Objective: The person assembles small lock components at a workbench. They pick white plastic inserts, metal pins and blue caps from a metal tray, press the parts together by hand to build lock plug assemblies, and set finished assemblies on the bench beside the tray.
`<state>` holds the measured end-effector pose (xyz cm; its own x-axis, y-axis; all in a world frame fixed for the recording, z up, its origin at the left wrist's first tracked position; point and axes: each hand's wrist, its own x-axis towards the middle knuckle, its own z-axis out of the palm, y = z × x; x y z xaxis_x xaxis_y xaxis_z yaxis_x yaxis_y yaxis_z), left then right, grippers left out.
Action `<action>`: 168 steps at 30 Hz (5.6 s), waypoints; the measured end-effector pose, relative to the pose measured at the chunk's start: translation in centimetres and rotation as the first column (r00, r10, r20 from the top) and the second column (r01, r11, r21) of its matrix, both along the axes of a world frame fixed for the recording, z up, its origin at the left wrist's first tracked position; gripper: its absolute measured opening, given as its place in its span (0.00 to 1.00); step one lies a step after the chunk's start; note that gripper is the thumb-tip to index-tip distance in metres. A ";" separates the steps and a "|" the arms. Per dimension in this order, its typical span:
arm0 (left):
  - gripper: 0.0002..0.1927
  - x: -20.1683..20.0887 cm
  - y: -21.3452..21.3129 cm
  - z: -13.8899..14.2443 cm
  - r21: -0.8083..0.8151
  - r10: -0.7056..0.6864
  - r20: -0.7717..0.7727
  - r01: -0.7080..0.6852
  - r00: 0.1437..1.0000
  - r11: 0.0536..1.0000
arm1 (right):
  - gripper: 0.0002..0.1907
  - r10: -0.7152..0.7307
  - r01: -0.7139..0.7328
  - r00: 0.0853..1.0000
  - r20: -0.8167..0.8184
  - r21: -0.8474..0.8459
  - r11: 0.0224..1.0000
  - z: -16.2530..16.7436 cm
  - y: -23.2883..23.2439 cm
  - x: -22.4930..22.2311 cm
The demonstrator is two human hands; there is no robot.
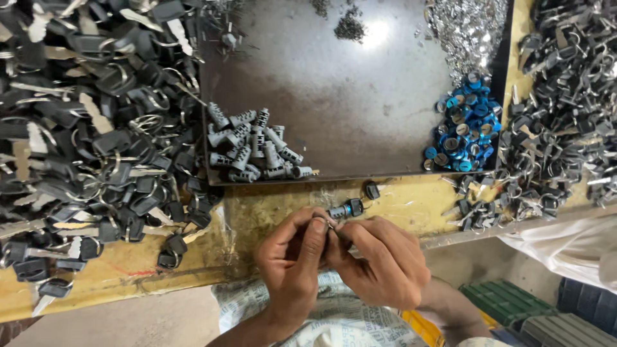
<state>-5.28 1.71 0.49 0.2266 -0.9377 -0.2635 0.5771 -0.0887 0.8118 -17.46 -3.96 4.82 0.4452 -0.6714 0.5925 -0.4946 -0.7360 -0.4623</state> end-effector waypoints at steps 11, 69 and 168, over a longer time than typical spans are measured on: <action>0.07 0.2 0.3 0.8 0.050 -0.069 -0.124 0.076 0.990 0.996 | 0.13 0.026 -0.018 0.994 0.109 -0.072 0.997 -1.2 0.5 -0.3; 0.11 5.3 -1.5 0.4 0.113 -0.349 -0.265 0.389 0.899 0.914 | 0.12 0.022 0.068 0.980 -0.197 0.439 0.896 1.9 -4.0 -2.7; 0.03 2.5 0.1 -0.7 -0.081 -0.021 0.437 0.062 0.899 0.995 | 0.13 -0.343 0.360 0.930 -0.132 0.144 0.922 -2.2 -7.3 -11.1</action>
<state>-2.78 1.77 -0.26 0.2595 -0.9638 -0.0615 0.1621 -0.0193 0.9866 -28.52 -11.22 2.59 0.2149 -0.8790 0.4256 -0.7583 -0.4248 -0.4945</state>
